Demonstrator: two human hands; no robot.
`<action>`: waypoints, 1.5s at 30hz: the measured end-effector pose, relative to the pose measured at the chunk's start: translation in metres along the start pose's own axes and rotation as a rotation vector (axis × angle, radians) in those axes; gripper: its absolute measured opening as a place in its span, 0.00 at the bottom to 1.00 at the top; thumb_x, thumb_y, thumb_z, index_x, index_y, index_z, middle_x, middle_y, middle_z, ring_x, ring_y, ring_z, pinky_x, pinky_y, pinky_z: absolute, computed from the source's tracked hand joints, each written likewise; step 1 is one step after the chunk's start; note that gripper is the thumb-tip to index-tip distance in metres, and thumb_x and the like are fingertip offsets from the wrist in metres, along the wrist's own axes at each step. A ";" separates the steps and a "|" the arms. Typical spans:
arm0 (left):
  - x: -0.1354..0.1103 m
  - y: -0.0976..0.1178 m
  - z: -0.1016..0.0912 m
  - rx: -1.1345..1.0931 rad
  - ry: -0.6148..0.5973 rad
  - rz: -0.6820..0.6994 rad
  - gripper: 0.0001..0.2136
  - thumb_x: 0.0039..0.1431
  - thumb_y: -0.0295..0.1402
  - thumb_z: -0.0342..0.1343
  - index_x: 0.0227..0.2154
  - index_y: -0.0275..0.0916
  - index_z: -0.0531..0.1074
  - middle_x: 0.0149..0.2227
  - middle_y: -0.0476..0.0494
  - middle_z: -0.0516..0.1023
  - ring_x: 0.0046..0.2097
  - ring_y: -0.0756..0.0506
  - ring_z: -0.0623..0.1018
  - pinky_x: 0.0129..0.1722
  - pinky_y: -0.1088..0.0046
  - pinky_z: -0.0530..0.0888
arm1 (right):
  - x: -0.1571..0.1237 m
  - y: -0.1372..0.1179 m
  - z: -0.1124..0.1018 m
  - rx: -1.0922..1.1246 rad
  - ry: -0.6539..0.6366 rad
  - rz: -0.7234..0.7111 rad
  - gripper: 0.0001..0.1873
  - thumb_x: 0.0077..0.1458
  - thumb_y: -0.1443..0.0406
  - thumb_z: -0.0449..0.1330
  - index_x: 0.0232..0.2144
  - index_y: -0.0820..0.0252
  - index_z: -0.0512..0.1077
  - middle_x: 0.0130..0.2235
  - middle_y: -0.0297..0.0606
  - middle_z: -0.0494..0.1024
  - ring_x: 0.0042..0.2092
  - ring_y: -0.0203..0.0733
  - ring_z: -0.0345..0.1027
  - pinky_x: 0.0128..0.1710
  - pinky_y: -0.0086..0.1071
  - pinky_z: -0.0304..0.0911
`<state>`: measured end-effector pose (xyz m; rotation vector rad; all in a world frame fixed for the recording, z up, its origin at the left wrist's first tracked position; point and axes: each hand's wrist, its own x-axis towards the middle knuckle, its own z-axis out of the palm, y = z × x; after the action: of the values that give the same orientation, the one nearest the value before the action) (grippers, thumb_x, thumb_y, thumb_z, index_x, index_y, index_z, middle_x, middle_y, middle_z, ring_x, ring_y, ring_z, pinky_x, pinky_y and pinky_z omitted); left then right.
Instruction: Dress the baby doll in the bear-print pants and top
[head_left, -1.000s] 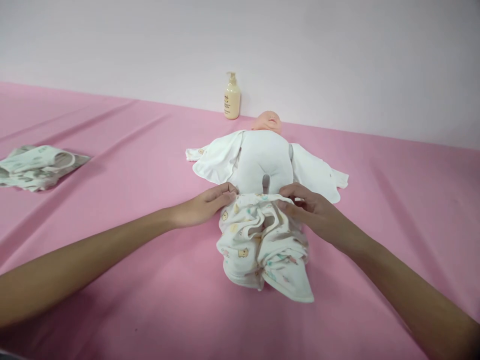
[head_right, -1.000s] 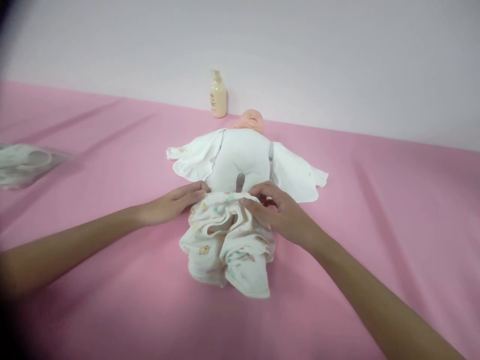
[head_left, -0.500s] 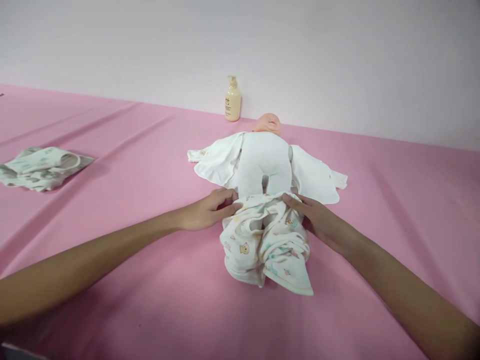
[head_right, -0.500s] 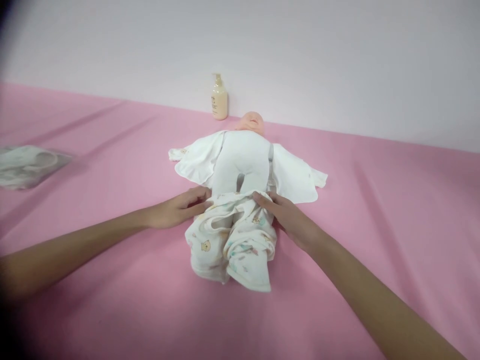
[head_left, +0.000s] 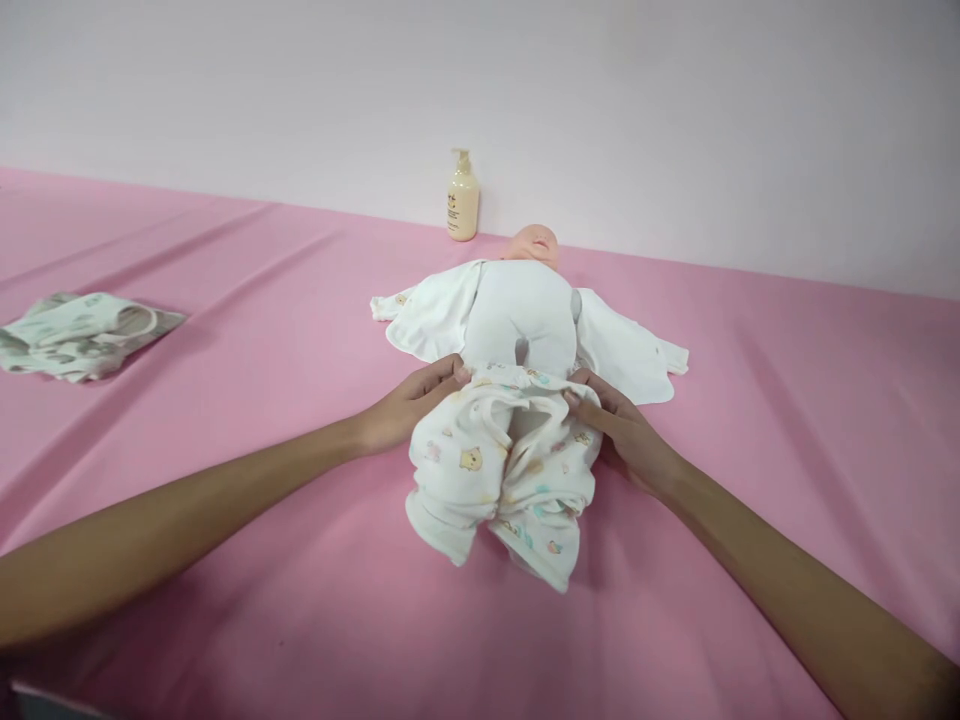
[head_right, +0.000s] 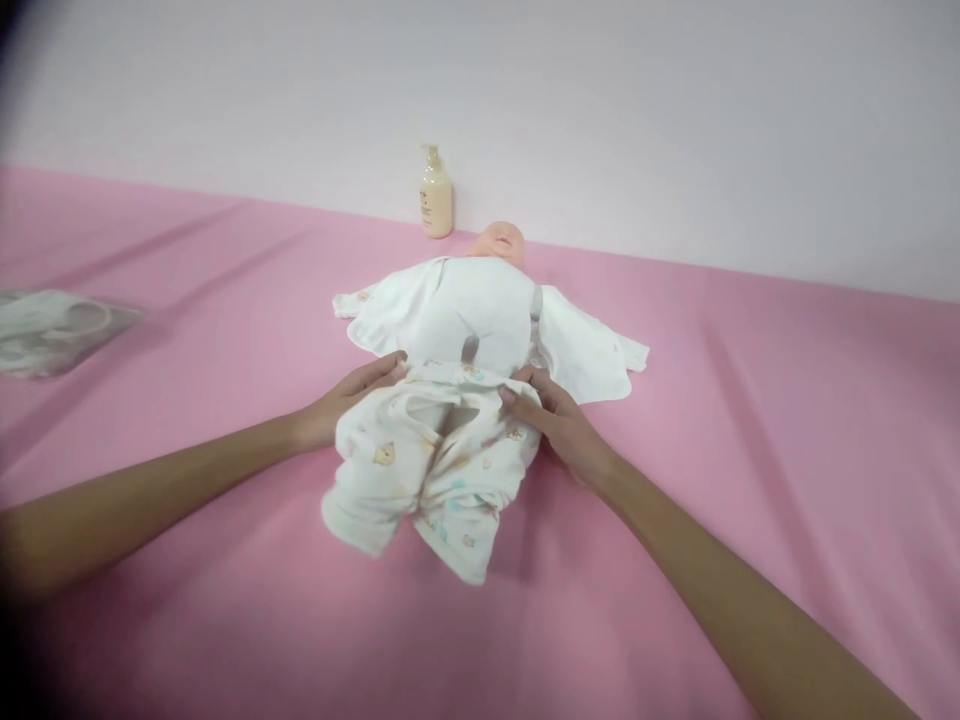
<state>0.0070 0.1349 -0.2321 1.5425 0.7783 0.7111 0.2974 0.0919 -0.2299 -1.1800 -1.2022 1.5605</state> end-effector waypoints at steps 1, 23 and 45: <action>0.001 -0.001 -0.004 0.035 -0.012 0.004 0.21 0.75 0.53 0.52 0.33 0.41 0.61 0.30 0.53 0.62 0.31 0.50 0.64 0.31 0.73 0.64 | 0.000 -0.001 0.000 -0.011 -0.017 0.003 0.21 0.56 0.49 0.74 0.39 0.53 0.70 0.40 0.33 0.79 0.39 0.42 0.74 0.39 0.35 0.69; 0.015 0.017 -0.015 0.615 0.106 0.367 0.13 0.75 0.46 0.53 0.43 0.41 0.72 0.42 0.44 0.74 0.42 0.44 0.70 0.45 0.65 0.69 | -0.002 -0.010 0.002 -0.184 0.077 -0.200 0.21 0.62 0.51 0.67 0.53 0.51 0.78 0.44 0.36 0.80 0.47 0.47 0.72 0.48 0.39 0.69; 0.052 0.008 -0.024 0.442 0.062 0.389 0.11 0.76 0.44 0.50 0.44 0.42 0.69 0.61 0.36 0.68 0.62 0.40 0.68 0.62 0.58 0.70 | 0.027 -0.055 0.015 -0.799 0.184 -0.232 0.26 0.64 0.46 0.62 0.23 0.56 0.68 0.28 0.34 0.67 0.31 0.40 0.60 0.33 0.37 0.52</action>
<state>0.0184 0.1907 -0.2214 2.1166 0.7189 0.9147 0.2805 0.1258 -0.1797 -1.5556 -1.8300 0.7716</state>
